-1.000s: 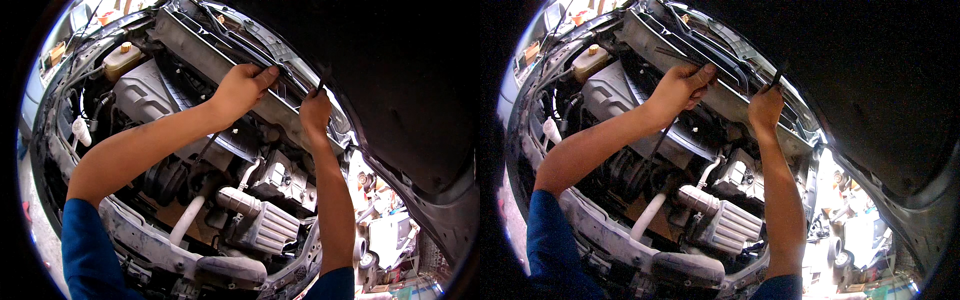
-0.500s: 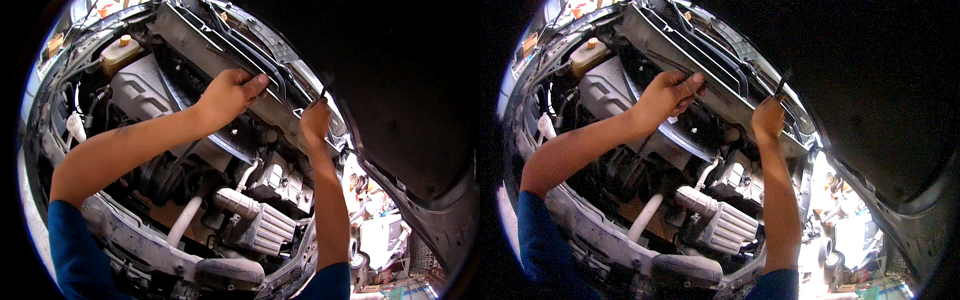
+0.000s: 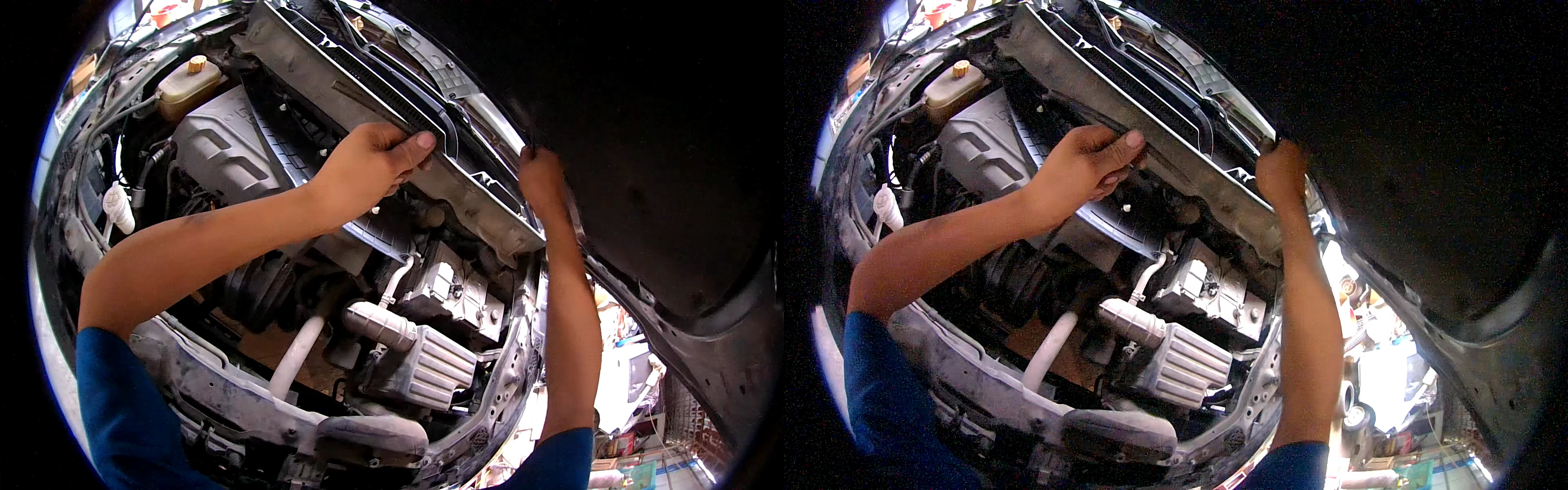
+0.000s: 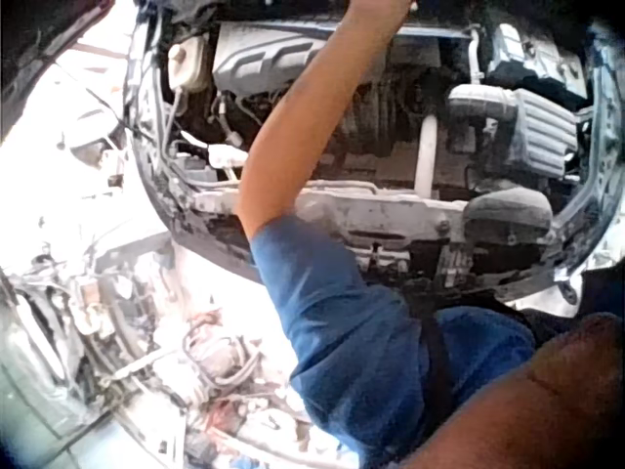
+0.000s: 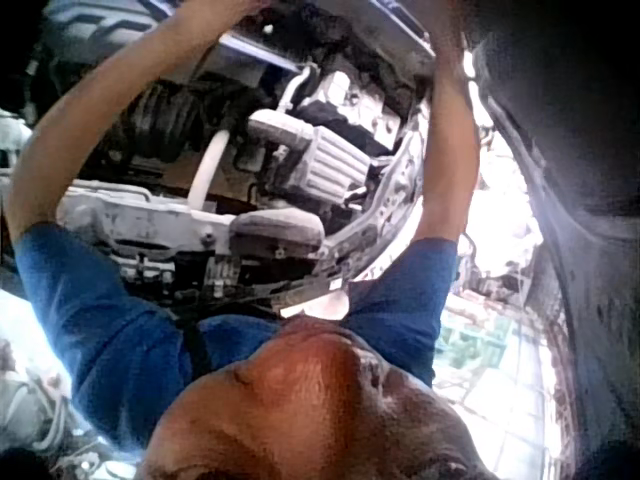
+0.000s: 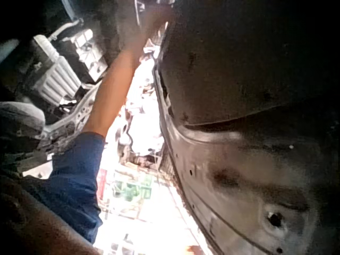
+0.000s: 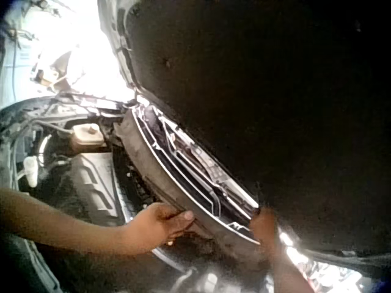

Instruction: The person uses a prying tool and pliers to remove plastic fasteners and components from the interior side of the car hood and the cowling area.

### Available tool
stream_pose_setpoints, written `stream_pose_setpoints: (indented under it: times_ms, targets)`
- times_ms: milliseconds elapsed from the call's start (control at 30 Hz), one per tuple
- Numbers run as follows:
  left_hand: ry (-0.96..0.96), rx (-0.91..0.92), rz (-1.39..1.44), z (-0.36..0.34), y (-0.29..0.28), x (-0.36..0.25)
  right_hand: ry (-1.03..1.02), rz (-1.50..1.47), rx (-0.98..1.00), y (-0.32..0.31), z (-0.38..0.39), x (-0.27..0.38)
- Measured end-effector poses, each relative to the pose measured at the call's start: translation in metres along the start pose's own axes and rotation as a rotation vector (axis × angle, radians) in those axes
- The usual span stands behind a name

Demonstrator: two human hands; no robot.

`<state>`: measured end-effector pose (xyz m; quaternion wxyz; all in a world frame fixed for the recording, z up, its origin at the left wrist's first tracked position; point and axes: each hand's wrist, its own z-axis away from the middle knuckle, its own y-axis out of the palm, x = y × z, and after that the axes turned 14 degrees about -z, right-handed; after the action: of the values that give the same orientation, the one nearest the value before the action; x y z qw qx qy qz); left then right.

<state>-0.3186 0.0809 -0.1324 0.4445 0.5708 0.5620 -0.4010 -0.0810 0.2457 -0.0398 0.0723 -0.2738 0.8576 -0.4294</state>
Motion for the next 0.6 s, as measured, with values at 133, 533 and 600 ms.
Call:
stream_pose_setpoints:
  times_ms: [133,533,600]
  targets:
    - [-0.033,0.002,0.027,0.004,-0.008,-0.001,0.104,-0.047,0.044,0.001,0.006,0.000]
    - [-0.021,-0.018,-0.019,0.003,-0.017,0.001,0.863,-1.770,0.309,-0.015,0.015,-0.004]
    - [-0.043,-0.040,-0.042,0.002,-0.016,-0.002,0.935,-1.728,0.299,0.009,0.024,-0.004]
